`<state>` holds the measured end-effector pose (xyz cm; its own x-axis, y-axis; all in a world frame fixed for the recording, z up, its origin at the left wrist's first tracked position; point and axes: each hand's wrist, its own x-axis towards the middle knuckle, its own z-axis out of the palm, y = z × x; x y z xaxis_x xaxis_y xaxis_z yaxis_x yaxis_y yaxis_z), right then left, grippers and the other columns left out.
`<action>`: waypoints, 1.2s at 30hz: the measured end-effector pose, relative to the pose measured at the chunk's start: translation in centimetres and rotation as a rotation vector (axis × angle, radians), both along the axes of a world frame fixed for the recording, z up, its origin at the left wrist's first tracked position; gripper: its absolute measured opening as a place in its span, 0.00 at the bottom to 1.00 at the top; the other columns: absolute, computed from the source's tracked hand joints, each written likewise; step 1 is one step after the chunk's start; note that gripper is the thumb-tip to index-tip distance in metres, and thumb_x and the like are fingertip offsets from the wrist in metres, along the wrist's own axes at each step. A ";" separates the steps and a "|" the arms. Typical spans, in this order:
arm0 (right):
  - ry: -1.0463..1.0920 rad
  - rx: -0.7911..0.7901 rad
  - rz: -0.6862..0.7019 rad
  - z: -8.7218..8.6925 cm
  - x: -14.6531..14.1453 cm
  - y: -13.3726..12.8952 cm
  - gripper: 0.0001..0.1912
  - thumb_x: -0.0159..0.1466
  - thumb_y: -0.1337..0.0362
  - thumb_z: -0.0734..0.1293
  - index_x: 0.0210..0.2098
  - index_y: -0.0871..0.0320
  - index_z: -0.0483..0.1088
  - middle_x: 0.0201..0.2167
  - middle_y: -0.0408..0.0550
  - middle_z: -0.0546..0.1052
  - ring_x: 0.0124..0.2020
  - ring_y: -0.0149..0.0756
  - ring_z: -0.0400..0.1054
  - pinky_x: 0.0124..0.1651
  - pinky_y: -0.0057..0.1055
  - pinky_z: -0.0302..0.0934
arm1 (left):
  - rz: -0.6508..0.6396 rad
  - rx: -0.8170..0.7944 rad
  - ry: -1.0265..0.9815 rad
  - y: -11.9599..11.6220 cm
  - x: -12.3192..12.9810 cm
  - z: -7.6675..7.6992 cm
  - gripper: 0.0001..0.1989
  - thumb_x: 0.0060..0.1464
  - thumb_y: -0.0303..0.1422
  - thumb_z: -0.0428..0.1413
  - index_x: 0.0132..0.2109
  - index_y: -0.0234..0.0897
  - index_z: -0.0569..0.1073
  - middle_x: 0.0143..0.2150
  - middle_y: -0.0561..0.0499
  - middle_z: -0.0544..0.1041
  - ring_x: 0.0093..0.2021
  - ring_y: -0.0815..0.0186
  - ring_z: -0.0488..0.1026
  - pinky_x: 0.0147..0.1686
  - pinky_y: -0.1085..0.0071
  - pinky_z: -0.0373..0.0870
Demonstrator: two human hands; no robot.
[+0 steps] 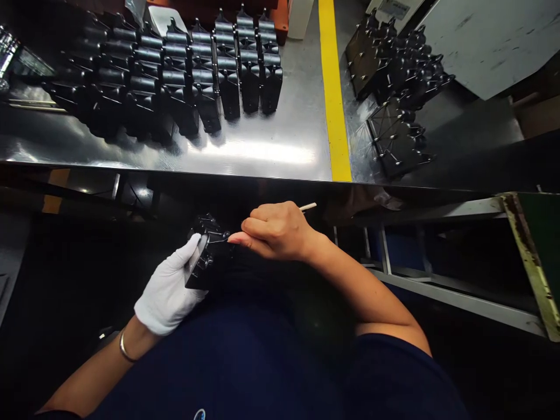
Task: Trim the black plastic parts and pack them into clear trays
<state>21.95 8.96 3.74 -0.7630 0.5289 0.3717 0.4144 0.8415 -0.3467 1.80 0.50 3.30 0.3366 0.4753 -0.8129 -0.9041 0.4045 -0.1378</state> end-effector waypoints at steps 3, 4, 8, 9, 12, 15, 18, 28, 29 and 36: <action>-0.003 -0.051 0.084 0.0 0.2 0.5 0.23 0.68 0.54 0.60 0.19 0.58 0.65 0.15 0.40 0.62 0.18 0.26 0.54 0.23 0.29 0.41 | -0.024 -0.006 0.013 -0.1 0.3 0.1 0.14 0.63 0.26 0.46 0.41 0.36 0.77 0.31 0.53 0.81 0.35 0.69 0.80 0.37 0.81 0.76; -0.004 -0.084 0.114 0.1 0.4 0.7 0.24 0.68 0.54 0.60 0.19 0.58 0.63 0.15 0.39 0.61 0.17 0.26 0.53 0.22 0.29 0.40 | -0.036 0.006 0.029 -0.1 0.4 0.1 0.14 0.63 0.25 0.47 0.43 0.37 0.77 0.32 0.53 0.81 0.37 0.69 0.80 0.37 0.80 0.76; 0.014 -0.252 0.205 0.3 0.9 0.9 0.23 0.68 0.57 0.60 0.18 0.57 0.59 0.15 0.38 0.58 0.16 0.25 0.50 0.22 0.29 0.42 | -0.069 0.070 0.095 -0.4 0.4 -0.3 0.14 0.61 0.23 0.49 0.48 0.37 0.77 0.34 0.53 0.82 0.39 0.69 0.80 0.41 0.79 0.76; 0.019 -0.295 0.220 0.3 1.0 0.8 0.23 0.68 0.57 0.60 0.18 0.57 0.59 0.15 0.38 0.58 0.16 0.25 0.50 0.22 0.28 0.43 | -0.079 0.081 0.094 -0.5 0.3 -0.4 0.14 0.61 0.23 0.49 0.48 0.37 0.77 0.35 0.53 0.82 0.39 0.69 0.80 0.42 0.79 0.76; -0.002 -0.406 0.245 0.4 1.3 0.5 0.23 0.69 0.57 0.59 0.18 0.56 0.57 0.15 0.38 0.57 0.17 0.26 0.50 0.23 0.28 0.43 | -0.112 0.116 0.062 -0.8 0.0 -0.8 0.13 0.61 0.24 0.50 0.48 0.36 0.76 0.38 0.51 0.82 0.43 0.68 0.79 0.47 0.78 0.74; -0.045 -0.501 0.261 0.5 1.6 0.1 0.24 0.69 0.57 0.59 0.18 0.57 0.58 0.15 0.39 0.58 0.17 0.26 0.50 0.24 0.28 0.44 | -0.145 0.151 0.013 -1.1 0.1 -1.0 0.12 0.60 0.25 0.51 0.47 0.35 0.76 0.40 0.50 0.82 0.46 0.66 0.78 0.48 0.77 0.74; -0.108 -0.704 0.313 0.8 2.0 0.2 0.24 0.69 0.57 0.59 0.18 0.59 0.60 0.15 0.39 0.59 0.18 0.24 0.50 0.24 0.27 0.45 | -0.183 0.127 -0.047 -1.3 0.4 -1.0 0.10 0.60 0.25 0.51 0.42 0.32 0.78 0.39 0.49 0.82 0.44 0.66 0.79 0.48 0.78 0.73; 0.189 -1.152 0.014 -0.8 1.6 -0.1 0.26 0.67 0.49 0.59 0.28 0.63 0.76 0.17 0.39 0.59 0.21 0.25 0.55 0.27 0.25 0.54 | 0.082 0.049 -0.049 0.6 -0.1 -0.1 0.22 0.67 0.28 0.39 0.34 0.33 0.77 0.28 0.52 0.81 0.28 0.72 0.80 0.34 0.79 0.78; 0.293 -1.099 -0.095 -1.2 1.0 -0.5 0.26 0.68 0.49 0.58 0.28 0.62 0.76 0.18 0.39 0.59 0.22 0.26 0.55 0.28 0.25 0.55 | 0.069 0.060 -0.052 0.6 -0.3 -0.2 0.23 0.67 0.28 0.39 0.33 0.33 0.76 0.27 0.52 0.81 0.26 0.72 0.79 0.33 0.78 0.78; 0.614 -0.934 -0.341 -3.0 -3.2 -4.2 0.20 0.65 0.50 0.63 0.29 0.60 0.75 0.24 0.42 0.67 0.26 0.27 0.59 0.30 0.26 0.57 | 0.087 0.110 -0.018 0.5 -0.4 -0.7 0.26 0.68 0.27 0.36 0.35 0.34 0.78 0.30 0.50 0.82 0.27 0.74 0.79 0.33 0.82 0.76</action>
<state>18.70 4.72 0.70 -0.3558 0.9345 -0.0133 0.1177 0.0306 -0.9926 1.36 0.95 2.57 0.3036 0.5896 -0.7484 -0.9344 0.3378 -0.1129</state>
